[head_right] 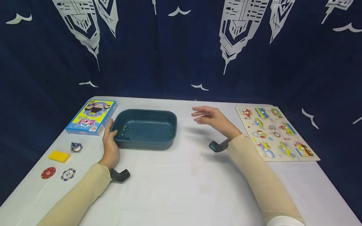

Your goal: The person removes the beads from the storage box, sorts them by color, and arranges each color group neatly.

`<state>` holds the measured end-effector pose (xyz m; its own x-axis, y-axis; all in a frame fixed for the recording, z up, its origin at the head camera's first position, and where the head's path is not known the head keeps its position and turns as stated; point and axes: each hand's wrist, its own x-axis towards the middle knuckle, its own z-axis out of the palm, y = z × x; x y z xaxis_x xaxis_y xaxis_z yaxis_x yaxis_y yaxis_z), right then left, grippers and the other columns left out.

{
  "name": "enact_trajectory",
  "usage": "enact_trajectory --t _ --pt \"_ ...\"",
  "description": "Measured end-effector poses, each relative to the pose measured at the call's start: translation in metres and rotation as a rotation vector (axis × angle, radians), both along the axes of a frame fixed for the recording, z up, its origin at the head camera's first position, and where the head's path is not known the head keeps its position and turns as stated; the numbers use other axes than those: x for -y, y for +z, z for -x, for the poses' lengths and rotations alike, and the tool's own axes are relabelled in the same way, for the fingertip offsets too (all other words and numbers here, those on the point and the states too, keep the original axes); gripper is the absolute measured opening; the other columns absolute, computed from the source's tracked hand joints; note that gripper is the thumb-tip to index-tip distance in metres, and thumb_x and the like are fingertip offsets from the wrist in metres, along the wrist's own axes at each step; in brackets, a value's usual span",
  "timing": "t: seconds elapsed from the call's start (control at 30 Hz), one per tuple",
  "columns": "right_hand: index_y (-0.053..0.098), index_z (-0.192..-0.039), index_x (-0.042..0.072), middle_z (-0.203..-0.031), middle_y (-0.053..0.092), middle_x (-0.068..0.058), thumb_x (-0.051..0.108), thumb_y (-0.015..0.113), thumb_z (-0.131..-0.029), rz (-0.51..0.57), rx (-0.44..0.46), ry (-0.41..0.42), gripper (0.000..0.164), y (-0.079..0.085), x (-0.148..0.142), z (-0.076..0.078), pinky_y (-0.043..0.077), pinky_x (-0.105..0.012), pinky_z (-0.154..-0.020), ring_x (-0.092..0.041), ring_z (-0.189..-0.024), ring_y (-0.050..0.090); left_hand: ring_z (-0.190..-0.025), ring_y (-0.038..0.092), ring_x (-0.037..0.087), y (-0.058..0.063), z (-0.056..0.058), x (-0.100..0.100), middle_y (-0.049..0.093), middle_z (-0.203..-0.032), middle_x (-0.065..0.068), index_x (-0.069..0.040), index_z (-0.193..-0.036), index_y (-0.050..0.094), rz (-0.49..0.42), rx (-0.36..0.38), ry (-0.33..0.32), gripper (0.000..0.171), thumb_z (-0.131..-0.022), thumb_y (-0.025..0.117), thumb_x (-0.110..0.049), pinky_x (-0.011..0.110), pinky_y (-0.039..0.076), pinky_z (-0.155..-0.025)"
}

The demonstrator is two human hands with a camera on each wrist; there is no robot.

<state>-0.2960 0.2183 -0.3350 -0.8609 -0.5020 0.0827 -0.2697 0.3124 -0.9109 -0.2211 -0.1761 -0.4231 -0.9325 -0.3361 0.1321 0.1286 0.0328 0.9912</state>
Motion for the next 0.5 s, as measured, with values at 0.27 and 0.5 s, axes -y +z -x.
enact_trajectory --t 0.27,0.5 --pt "0.056 -0.137 0.000 -0.131 0.061 -0.024 0.007 0.066 -0.094 -0.003 0.106 0.187 0.045 0.003 0.052 0.021 0.056 -0.039 -0.093 -0.030 -0.112 0.065 -0.151 0.009 0.009 -0.004 -0.002 0.003 0.019 -0.165 -0.006 -0.017 -0.159 0.021 -0.011 -0.030 -0.009 0.062 -0.098 0.024 -0.009 0.033 0.005 -0.124" --pt "0.057 -0.137 0.001 -0.133 0.060 -0.023 0.010 0.070 -0.092 -0.092 0.186 0.281 0.047 0.017 0.097 0.039 0.055 -0.039 -0.095 -0.030 -0.114 0.063 -0.152 0.010 0.015 -0.005 0.002 0.000 0.021 -0.165 0.000 -0.011 -0.158 0.023 -0.060 -0.077 0.000 0.066 -0.093 0.026 -0.005 0.035 0.004 -0.124"
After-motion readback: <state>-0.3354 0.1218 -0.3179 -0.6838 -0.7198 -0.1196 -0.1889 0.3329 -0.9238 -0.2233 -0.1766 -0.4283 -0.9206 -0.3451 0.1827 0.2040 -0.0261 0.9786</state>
